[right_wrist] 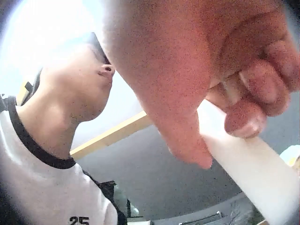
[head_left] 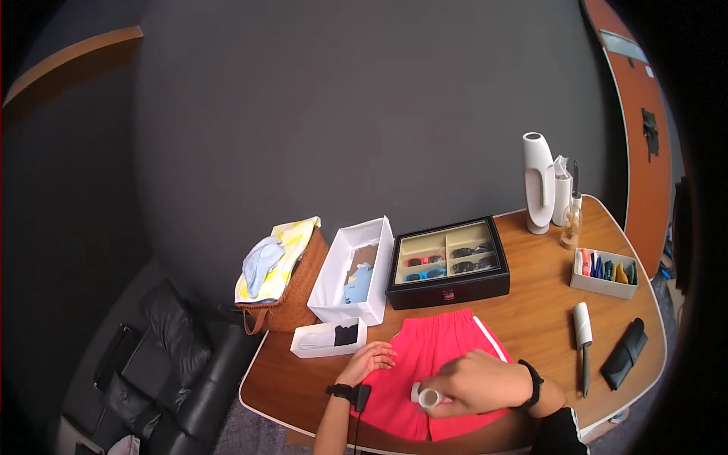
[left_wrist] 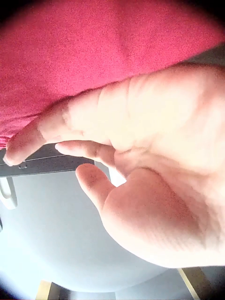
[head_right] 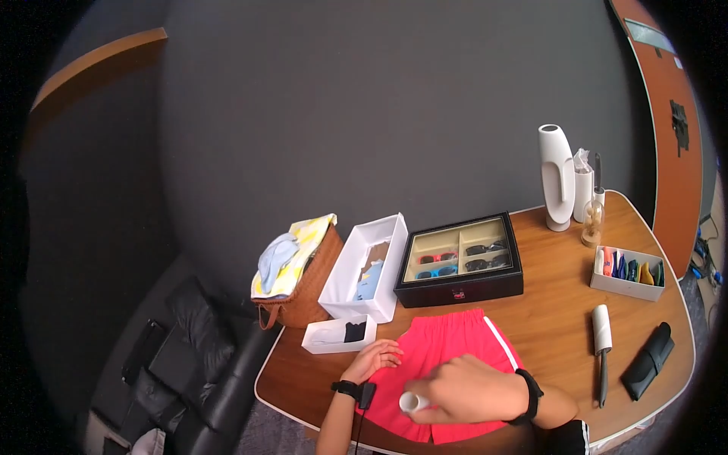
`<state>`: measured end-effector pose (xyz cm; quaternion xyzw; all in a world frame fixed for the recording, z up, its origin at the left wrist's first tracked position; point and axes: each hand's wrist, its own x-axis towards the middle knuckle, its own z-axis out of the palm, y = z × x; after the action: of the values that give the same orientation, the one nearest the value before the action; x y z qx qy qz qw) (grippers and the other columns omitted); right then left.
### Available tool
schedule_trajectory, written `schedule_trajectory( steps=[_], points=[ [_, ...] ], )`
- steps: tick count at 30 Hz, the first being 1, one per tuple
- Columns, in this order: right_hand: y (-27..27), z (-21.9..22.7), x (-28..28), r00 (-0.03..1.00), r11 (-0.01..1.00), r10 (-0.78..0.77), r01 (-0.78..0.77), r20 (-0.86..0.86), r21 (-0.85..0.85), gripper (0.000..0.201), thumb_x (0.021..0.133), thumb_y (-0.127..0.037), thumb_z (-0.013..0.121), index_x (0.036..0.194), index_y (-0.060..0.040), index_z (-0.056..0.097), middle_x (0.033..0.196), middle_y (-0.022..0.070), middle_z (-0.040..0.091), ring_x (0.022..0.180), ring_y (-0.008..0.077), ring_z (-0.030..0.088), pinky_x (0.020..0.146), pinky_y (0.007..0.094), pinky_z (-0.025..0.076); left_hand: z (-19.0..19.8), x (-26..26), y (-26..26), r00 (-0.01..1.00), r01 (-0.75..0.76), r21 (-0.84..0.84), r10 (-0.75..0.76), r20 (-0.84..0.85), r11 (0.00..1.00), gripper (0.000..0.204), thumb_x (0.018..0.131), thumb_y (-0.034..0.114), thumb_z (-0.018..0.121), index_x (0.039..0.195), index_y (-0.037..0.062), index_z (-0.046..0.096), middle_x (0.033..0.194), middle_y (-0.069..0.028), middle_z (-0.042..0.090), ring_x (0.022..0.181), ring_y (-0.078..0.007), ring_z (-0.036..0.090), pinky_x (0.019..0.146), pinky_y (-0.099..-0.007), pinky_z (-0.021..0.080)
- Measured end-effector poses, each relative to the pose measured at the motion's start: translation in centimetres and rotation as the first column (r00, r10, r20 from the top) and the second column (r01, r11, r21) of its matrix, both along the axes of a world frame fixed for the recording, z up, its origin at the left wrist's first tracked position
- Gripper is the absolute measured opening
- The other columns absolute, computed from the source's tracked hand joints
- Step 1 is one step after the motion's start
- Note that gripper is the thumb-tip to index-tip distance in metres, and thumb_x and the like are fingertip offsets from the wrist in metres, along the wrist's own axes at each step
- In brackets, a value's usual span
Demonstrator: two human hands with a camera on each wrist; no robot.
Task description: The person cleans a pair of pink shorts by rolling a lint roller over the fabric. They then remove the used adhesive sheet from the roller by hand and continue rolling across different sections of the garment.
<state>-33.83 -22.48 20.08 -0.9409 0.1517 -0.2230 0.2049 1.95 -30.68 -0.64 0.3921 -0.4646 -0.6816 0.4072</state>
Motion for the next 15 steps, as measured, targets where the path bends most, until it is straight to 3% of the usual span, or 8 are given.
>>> schedule_trajectory(
  steps=[5, 8, 14, 15],
  points=[
    [-2.0, -1.1, 0.5, 0.997, 0.996, -0.074, 0.074, 0.009, -0.041, 0.029, 0.09, -0.035, 0.064, 0.093, -0.0064, 0.069, 0.061, 0.0175, 0.063, 0.059, 0.0391, 0.064, 0.052, 0.0467, 0.05, 0.2, 0.0, -0.2, 1.0, -0.011, 0.018, 0.011, 0.006, 1.0, 0.03, 0.108, 0.021, 0.043, 0.126, -0.0012, 0.053, 0.12, -0.0206, 0.065, 0.098, -0.0275, 0.069, 0.086, -0.0376, 0.057],
    [-2.9, -1.3, 0.7, 0.984, 0.981, -0.178, 0.177, -0.006, -0.08, 0.025, 0.087, -0.032, 0.068, 0.096, -0.0089, 0.069, 0.066, 0.014, 0.066, 0.063, 0.0356, 0.066, 0.054, 0.0438, 0.051, 0.2, -0.1, -0.1, 0.999, -0.033, 0.02, 0.033, -0.012, 0.999, 0.031, 0.108, 0.021, 0.043, 0.126, -0.0021, 0.053, 0.12, -0.0208, 0.065, 0.098, -0.0278, 0.069, 0.087, -0.0376, 0.057],
    [-4.0, -1.9, 0.9, 0.953, 0.939, -0.301, 0.302, 0.03, -0.166, 0.033, 0.089, -0.036, 0.065, 0.09, -0.0034, 0.068, 0.068, 0.0163, 0.066, 0.067, 0.0372, 0.067, 0.06, 0.0445, 0.053, 0.3, -0.1, 0.0, 1.0, -0.022, 0.003, 0.022, -0.017, 1.0, 0.032, 0.108, 0.019, 0.043, 0.127, -0.0037, 0.053, 0.12, -0.0208, 0.065, 0.098, -0.0278, 0.069, 0.087, -0.0376, 0.057],
    [-3.8, -1.7, 0.9, 0.949, 0.942, -0.31, 0.297, -0.062, -0.158, 0.032, 0.089, -0.035, 0.065, 0.093, -0.0037, 0.068, 0.073, 0.0177, 0.067, 0.072, 0.0368, 0.068, 0.063, 0.0452, 0.053, 0.2, -0.1, -0.1, 1.0, -0.021, 0.004, 0.021, -0.016, 1.0, 0.032, 0.108, 0.019, 0.043, 0.127, -0.0037, 0.053, 0.12, -0.0208, 0.065, 0.098, -0.0278, 0.069, 0.087, -0.0376, 0.057]
  ],
)
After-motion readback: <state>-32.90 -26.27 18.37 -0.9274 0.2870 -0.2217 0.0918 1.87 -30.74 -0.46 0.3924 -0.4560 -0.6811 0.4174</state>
